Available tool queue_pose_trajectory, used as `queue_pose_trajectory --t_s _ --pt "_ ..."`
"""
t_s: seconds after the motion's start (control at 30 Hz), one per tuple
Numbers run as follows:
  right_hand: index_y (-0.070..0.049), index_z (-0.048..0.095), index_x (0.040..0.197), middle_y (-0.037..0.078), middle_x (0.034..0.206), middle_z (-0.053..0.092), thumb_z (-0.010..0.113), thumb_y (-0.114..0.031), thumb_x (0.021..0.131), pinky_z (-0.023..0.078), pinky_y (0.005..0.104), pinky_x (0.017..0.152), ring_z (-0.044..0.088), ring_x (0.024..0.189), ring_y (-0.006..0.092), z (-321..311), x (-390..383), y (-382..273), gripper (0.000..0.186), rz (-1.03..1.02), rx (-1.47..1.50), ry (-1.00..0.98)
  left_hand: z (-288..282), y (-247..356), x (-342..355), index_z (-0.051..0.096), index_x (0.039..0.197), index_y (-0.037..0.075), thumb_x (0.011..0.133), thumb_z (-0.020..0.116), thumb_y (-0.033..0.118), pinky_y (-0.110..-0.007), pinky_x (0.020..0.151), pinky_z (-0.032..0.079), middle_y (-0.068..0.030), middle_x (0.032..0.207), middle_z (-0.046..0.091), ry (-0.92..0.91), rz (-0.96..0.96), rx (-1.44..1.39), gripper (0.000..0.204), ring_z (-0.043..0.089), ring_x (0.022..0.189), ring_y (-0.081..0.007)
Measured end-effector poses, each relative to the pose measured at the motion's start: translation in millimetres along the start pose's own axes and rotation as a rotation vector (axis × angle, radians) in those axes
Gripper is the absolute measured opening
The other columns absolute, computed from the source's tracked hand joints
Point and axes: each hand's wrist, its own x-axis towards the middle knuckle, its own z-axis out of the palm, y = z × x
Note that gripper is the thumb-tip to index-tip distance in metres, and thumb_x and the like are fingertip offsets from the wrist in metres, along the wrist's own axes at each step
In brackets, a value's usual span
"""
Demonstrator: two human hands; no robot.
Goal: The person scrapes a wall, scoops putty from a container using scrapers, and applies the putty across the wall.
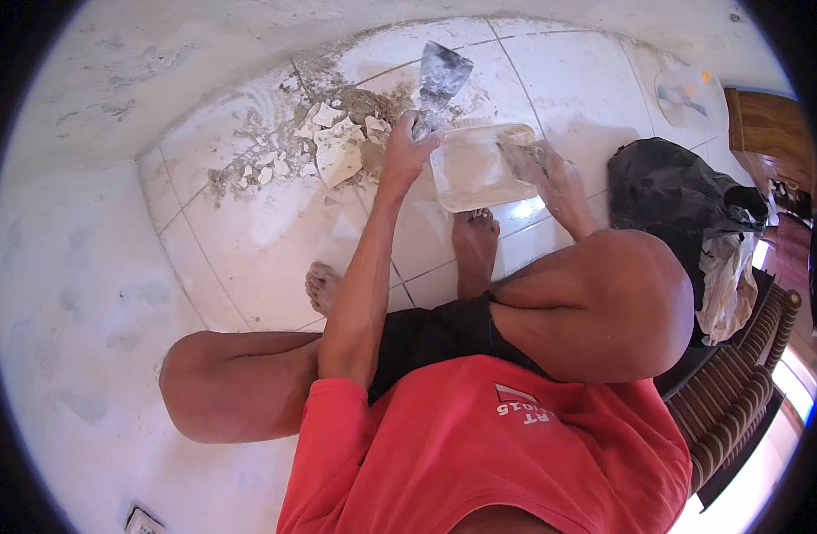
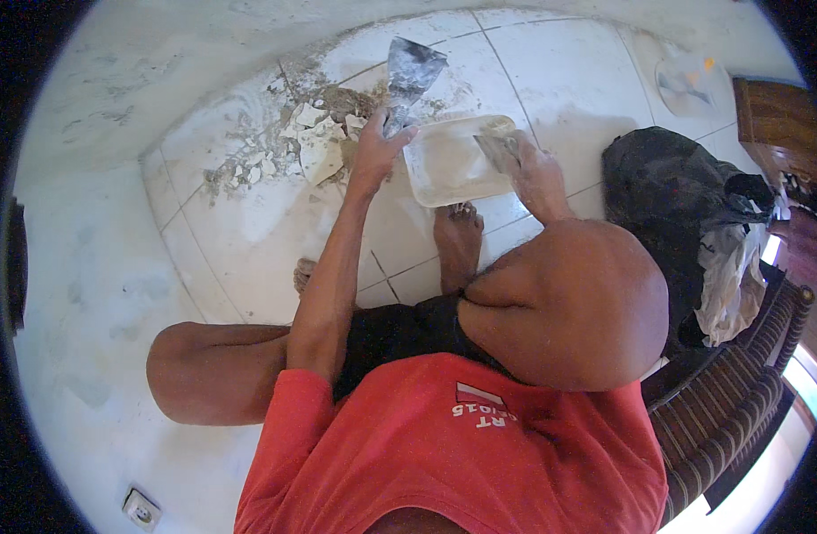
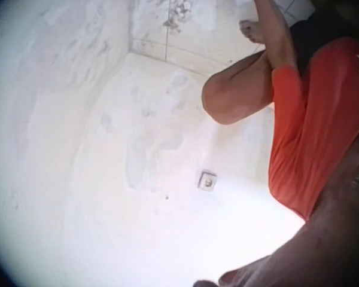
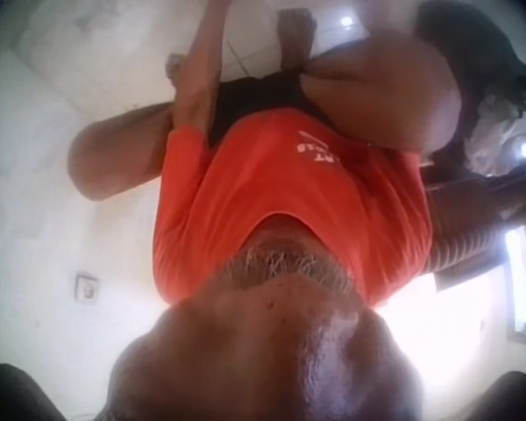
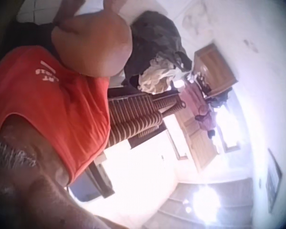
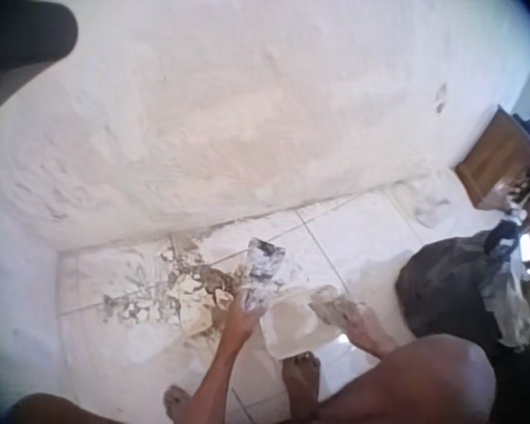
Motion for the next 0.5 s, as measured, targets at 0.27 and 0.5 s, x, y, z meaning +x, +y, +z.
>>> queue_pose_trajectory --t_s 0.27,0.5 --pt "0.002 0.065 0.106 0.011 0.085 0.070 0.066 -0.027 0.092 0.050 0.0361 0.064 0.065 0.071 0.0219 -5 2 0 0.032 0.235 0.512 0.076 4 -11 -16 0.060 0.107 -0.003 0.081 0.073 0.026 -0.038 0.082 0.048 -0.0156 0.094 0.065 0.153 0.060 -0.180 0.040 0.062 0.088 -0.0234" --pt "0.002 0.063 0.109 0.005 0.087 0.066 0.066 -0.027 0.093 0.049 0.0252 0.059 0.058 0.072 0.0095 -8 -17 -7 0.033 0.394 0.777 0.207 -2 53 8 0.060 0.109 0.000 0.080 0.072 0.022 -0.039 0.078 0.049 -0.0185 0.091 0.066 0.152 0.063 0.212 0.038 0.064 0.081 -0.0278"
